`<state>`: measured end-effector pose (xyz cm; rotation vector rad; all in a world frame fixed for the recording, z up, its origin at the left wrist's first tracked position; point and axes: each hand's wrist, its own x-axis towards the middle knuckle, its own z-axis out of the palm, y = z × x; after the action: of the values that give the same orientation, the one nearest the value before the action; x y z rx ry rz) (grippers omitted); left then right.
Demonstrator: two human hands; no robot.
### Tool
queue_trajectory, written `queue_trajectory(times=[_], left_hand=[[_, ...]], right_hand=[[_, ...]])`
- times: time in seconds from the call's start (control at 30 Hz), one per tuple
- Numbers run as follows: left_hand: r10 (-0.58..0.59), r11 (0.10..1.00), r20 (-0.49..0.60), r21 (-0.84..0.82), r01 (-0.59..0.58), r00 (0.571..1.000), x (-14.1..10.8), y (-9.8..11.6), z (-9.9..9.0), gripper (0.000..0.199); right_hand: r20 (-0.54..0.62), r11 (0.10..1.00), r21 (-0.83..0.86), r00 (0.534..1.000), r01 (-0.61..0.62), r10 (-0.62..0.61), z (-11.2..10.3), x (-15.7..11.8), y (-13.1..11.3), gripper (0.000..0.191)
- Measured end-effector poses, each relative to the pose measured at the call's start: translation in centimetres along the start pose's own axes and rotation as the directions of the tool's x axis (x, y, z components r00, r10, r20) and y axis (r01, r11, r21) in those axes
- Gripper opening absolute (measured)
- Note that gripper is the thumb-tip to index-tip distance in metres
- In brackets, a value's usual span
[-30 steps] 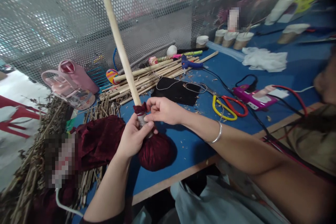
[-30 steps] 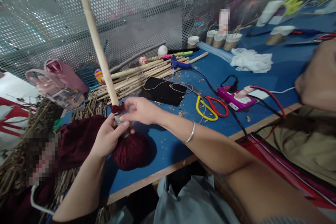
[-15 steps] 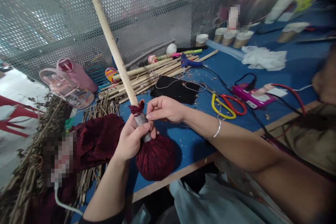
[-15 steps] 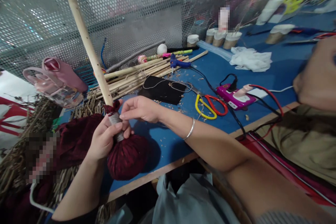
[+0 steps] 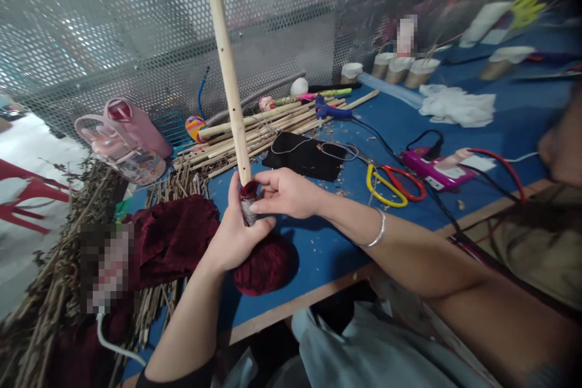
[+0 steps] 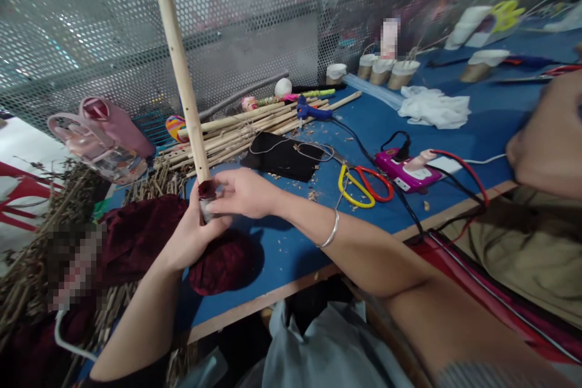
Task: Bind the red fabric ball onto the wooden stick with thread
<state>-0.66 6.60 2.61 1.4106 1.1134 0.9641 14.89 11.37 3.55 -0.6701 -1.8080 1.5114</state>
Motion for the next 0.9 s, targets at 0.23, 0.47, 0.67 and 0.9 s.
queue_trajectory(times=[0.23, 0.47, 0.67, 0.9], left_hand=[[0.085, 0.993, -0.240, 0.097, -0.064, 0.967, 0.3, 0.0, -0.5, 0.045], [-0.020, 0.985, -0.231, -0.173, -0.021, 0.973, 0.7, 0.1, -0.8, 0.045], [-0.087, 0.961, -0.173, -0.274, 0.037, 0.981, 1.0, 0.1, -0.8, 0.040], [-0.051, 0.955, -0.128, -0.296, 0.011, 0.990, 0.8, -0.1, -0.5, 0.037]], right_hand=[[-0.061, 0.996, -0.086, 0.998, 0.031, -0.036, -0.3, 0.4, 1.0, 0.031], [-0.042, 0.994, -0.092, 0.997, 0.067, -0.071, -1.8, 0.3, 1.2, 0.017], [-0.027, 0.981, -0.179, 0.996, 0.077, -0.084, -1.6, -0.1, 0.3, 0.016], [-0.102, 0.987, -0.104, 0.986, 0.120, -0.131, -1.6, -0.2, -0.2, 0.011]])
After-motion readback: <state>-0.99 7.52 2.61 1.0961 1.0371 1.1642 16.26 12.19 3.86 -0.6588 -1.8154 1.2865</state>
